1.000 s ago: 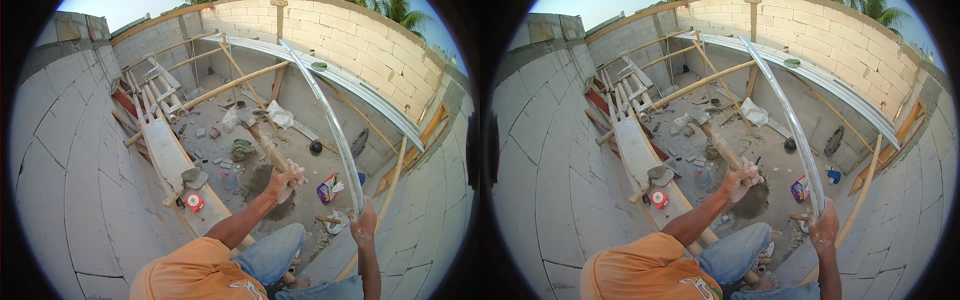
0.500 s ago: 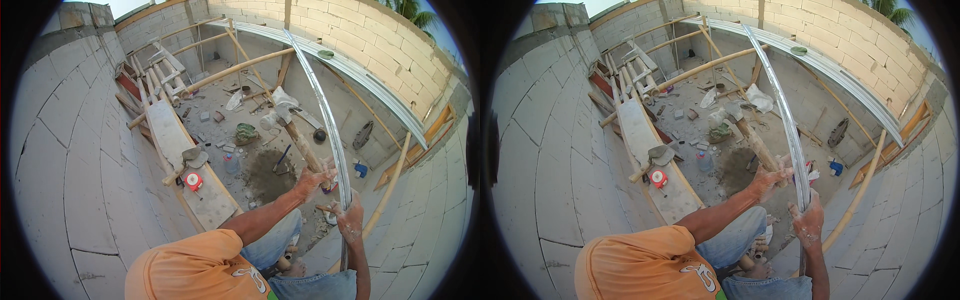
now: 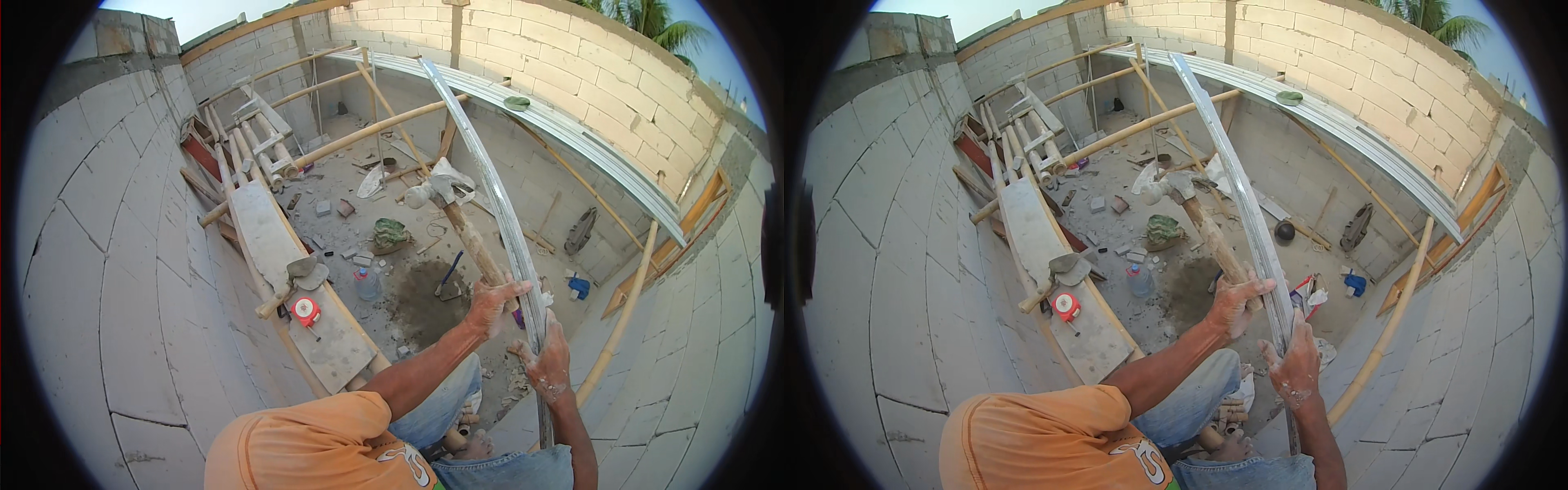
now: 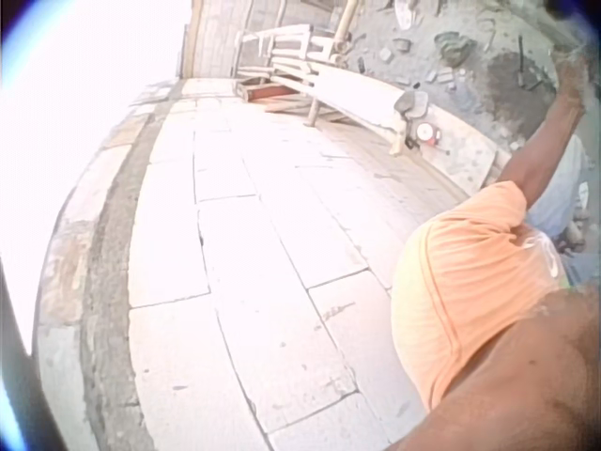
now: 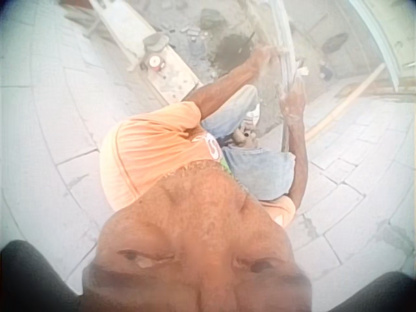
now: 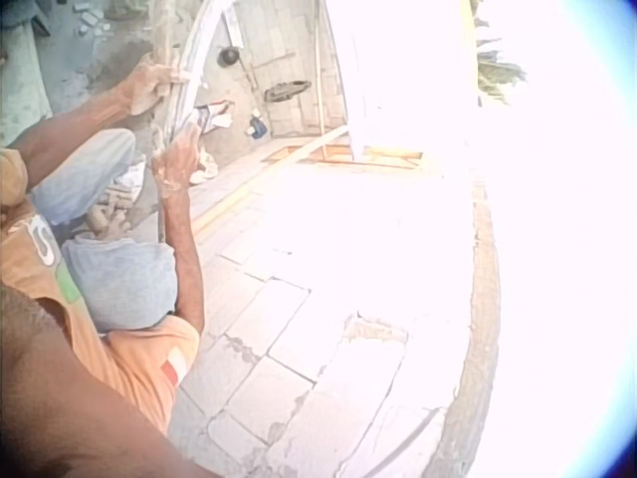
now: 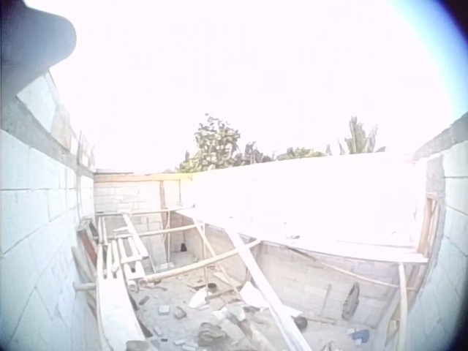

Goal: The person applies mortar to the top of a block wall using a wooden board and a hammer. They handle long metal studs and position them along the wall while moving along a narrow support structure.

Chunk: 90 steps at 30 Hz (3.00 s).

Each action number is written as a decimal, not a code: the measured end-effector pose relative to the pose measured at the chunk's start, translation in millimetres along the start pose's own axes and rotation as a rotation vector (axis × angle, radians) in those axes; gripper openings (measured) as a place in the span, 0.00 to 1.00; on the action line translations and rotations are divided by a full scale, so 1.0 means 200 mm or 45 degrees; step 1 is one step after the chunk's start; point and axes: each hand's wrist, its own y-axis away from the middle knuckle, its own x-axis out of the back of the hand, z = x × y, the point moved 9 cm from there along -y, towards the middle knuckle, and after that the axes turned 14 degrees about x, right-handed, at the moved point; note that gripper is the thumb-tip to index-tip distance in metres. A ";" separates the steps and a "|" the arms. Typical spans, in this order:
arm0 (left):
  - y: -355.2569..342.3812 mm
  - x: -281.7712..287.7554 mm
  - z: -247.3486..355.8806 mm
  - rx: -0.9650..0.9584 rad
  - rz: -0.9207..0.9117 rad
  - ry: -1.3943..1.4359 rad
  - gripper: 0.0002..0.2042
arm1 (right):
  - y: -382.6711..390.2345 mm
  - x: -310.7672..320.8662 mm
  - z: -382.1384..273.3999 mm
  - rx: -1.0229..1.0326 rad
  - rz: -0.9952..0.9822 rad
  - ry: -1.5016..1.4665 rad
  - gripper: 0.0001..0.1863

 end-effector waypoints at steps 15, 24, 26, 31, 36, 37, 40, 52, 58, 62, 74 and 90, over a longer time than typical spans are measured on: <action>-0.11 -0.01 0.23 -0.219 -0.078 -0.192 0.19 | 0.29 0.63 0.11 -0.209 0.129 0.393 0.47; -0.25 -0.37 0.14 -0.315 -0.313 -0.272 0.20 | 1.22 1.99 -0.13 -0.637 0.601 1.483 0.28; -0.30 -0.41 0.08 -0.243 -0.266 -0.253 0.20 | 1.48 2.04 -0.15 -0.776 0.634 1.471 0.26; -0.30 -0.53 0.08 -0.236 -0.385 -0.398 0.23 | 2.16 1.60 0.08 -1.081 0.434 1.087 0.23; -0.29 -0.63 0.05 -0.134 -0.421 -0.497 0.23 | 2.92 1.06 0.54 -1.513 0.359 0.593 0.22; -0.28 -0.68 0.06 -0.273 -0.496 -0.601 0.21 | 3.08 0.96 0.61 -1.624 0.378 0.518 0.21; -0.35 -0.70 0.09 -0.282 -0.404 -0.613 0.18 | 3.42 0.77 0.68 -1.901 0.344 0.617 0.20; -0.41 -1.30 -0.23 -0.431 -0.559 -0.857 0.15 | 2.52 0.60 1.03 -1.471 0.483 0.499 0.19; -0.40 -1.45 -0.46 -0.373 -0.578 -0.782 0.11 | 2.48 -0.08 1.46 -1.812 -0.003 -0.192 0.30; -0.41 -1.46 -0.56 -0.316 -0.597 -0.738 0.08 | 2.65 -0.43 1.53 -1.987 -0.010 -0.311 0.41; -0.48 -1.46 -0.74 -0.207 -0.412 -0.707 0.07 | 2.79 -0.62 1.48 -2.082 0.379 -0.404 0.45; -0.73 -1.57 -0.92 -0.249 -0.384 -0.767 0.07 | 2.74 -0.52 1.40 -2.101 0.437 -0.188 0.33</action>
